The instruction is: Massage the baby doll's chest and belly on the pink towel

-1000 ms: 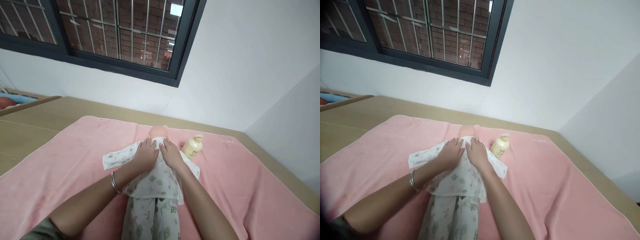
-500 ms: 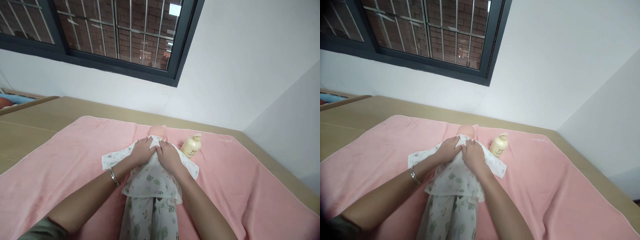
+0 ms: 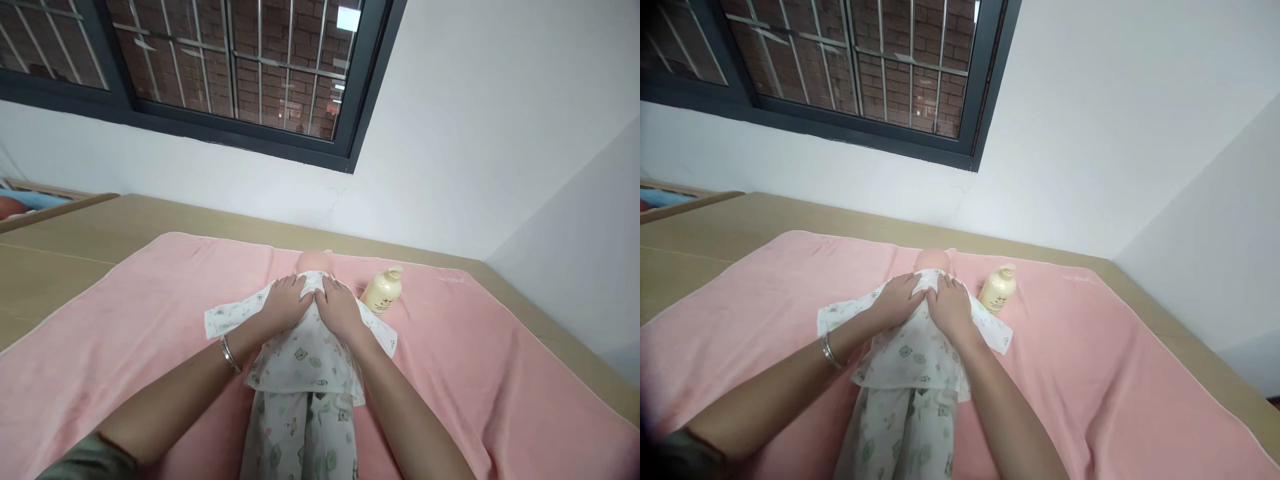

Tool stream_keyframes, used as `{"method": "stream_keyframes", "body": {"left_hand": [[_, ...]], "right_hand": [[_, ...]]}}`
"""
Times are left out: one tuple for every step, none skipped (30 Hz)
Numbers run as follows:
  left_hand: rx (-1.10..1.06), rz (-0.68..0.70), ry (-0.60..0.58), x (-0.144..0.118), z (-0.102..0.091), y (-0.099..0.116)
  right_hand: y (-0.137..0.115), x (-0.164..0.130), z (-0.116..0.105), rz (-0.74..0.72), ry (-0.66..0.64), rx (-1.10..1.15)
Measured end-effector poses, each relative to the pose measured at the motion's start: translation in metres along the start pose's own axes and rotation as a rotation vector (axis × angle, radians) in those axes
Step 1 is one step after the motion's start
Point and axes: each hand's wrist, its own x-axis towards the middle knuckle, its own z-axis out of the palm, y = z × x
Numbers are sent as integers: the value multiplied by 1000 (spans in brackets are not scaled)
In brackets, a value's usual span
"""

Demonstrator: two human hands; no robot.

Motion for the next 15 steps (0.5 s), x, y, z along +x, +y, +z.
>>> {"method": "stream_keyframes", "body": {"left_hand": [[2, 3, -5, 0, -1, 1], [3, 3, -7, -1, -3, 2], [4, 0, -5, -1, -4, 3], [4, -2, -3, -1, -5, 3], [3, -3, -1, -2, -5, 4], [0, -5, 3, -2, -6, 4], [-3, -6, 3, -2, -6, 4], [-6, -5, -3, -2, -6, 4], [-8, -6, -9, -1, -5, 3], [-8, -9, -13, -1, -5, 2], [-8, -15, -15, 0, -4, 1], [-8, -21, -15, 1, -3, -1], [-10, -28, -13, 2, -2, -2], [-12, -33, -11, 3, -1, -4], [-15, -33, -10, 5, 0, -6]], "right_hand": [[0, 0, 0, -1, 1, -1], [1, 1, 1, -2, 1, -2], [1, 1, 1, -3, 3, -4], [1, 1, 1, -5, 7, -7], [1, 2, 0, -10, 12, -12], [1, 2, 0, -16, 17, -18], [0, 2, -2, -23, 20, -25], [0, 1, -3, -28, 20, -32], [-2, 1, -5, -31, 17, -39], [-4, -1, -7, -30, 11, -43], [-6, -3, -9, -29, 5, -44], [-8, -5, -11, -31, 2, -42], [-11, -8, -12, -37, 1, -40], [-14, -11, -12, -46, 4, -40], [-17, -14, -12, -55, 7, -41]]}}
